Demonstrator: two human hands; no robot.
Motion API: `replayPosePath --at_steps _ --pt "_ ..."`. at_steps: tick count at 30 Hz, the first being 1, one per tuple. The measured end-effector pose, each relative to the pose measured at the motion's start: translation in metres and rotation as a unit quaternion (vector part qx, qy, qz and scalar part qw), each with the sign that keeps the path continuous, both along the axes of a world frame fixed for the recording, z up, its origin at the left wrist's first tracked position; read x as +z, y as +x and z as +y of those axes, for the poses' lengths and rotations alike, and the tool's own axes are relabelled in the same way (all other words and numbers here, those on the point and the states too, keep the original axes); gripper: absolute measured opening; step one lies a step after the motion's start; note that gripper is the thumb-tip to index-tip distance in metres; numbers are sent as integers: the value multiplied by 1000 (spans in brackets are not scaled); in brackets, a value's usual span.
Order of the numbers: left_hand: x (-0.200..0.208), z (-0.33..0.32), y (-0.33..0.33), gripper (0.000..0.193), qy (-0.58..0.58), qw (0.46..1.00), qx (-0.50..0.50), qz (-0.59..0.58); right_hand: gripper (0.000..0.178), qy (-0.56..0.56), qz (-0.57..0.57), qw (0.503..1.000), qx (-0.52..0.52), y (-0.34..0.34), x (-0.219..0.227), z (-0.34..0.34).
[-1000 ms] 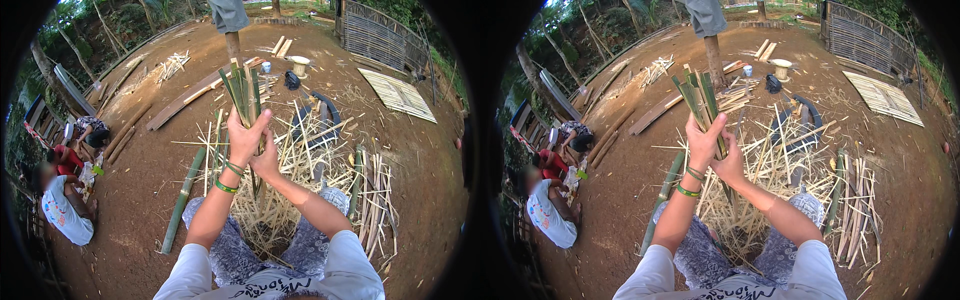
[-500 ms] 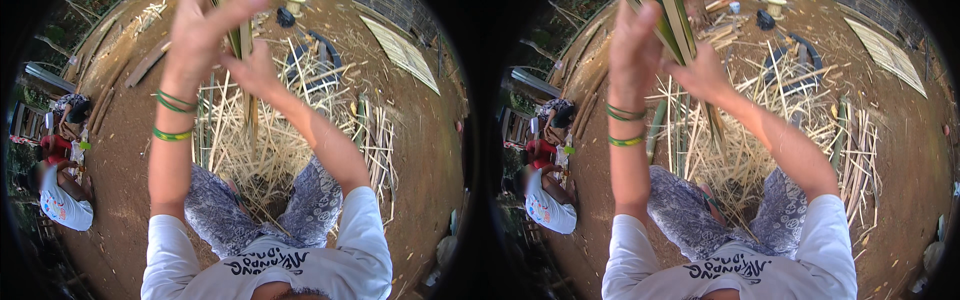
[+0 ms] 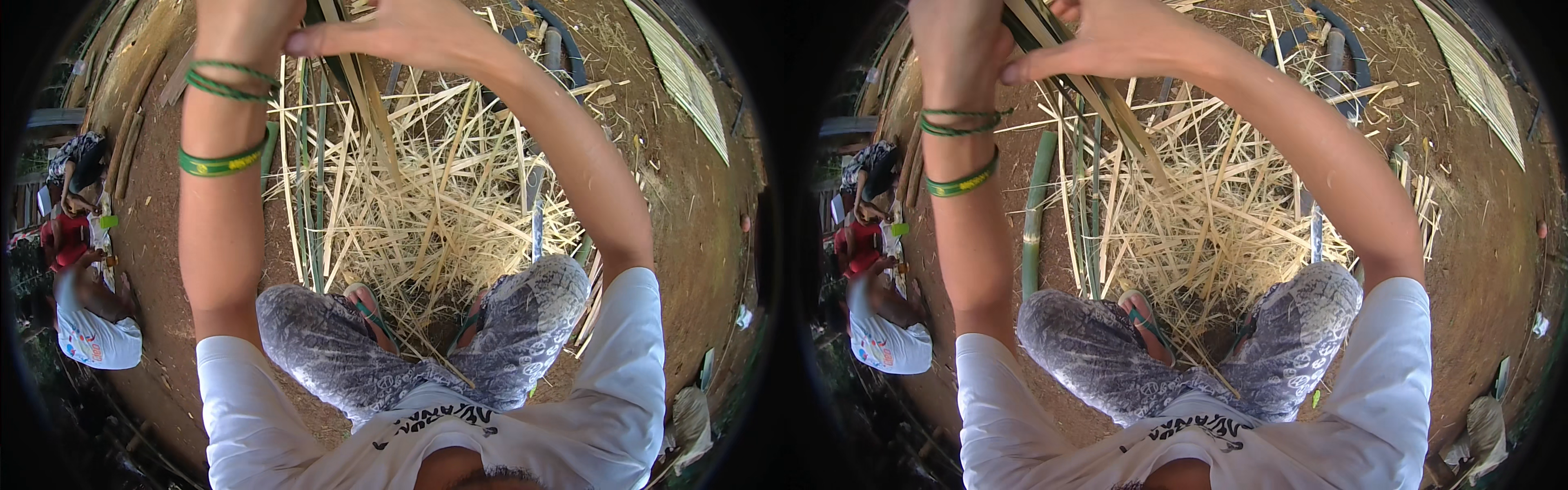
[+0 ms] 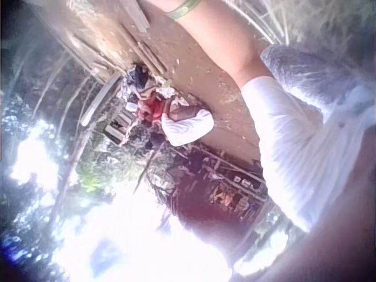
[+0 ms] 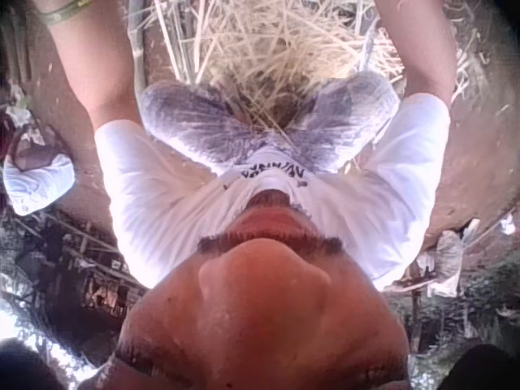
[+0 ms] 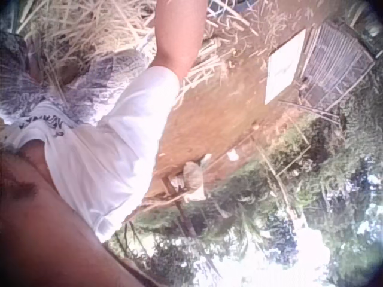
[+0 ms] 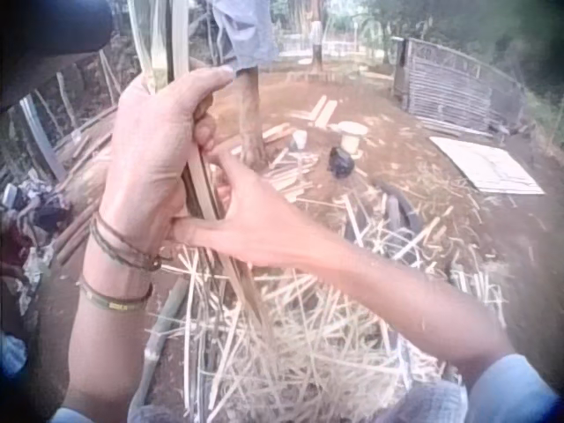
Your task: The person sits on the ground and uses a large knife to split long bamboo stalks into thin strips. They hold the stalk against their leg and repeatedly strike it with the knife to separate the fibers, creating a pile of bamboo strips.
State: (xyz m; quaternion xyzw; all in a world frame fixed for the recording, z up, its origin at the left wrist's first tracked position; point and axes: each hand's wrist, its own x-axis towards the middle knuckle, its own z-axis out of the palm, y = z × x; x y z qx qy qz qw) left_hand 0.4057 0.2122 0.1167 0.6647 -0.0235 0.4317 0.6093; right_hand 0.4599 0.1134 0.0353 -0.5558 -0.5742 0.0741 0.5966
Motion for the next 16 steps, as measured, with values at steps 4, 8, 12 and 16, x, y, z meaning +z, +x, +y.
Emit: replayPosePath --at_steps 4,8,12,16 --pt "-31 14 -18 13 18 996 82 -2 73 -277 -86 955 -54 16 -7 -72" --pt "-43 31 -37 17 -42 985 166 28 65 -465 -93 880 -29 -23 9 -137" --pt "-6 14 -64 19 -81 964 240 80 65 -631 45 751 188 -130 70 -195" --pt "118 7 -103 21 -44 939 338 50 68 -593 215 599 494 -212 80 -286"
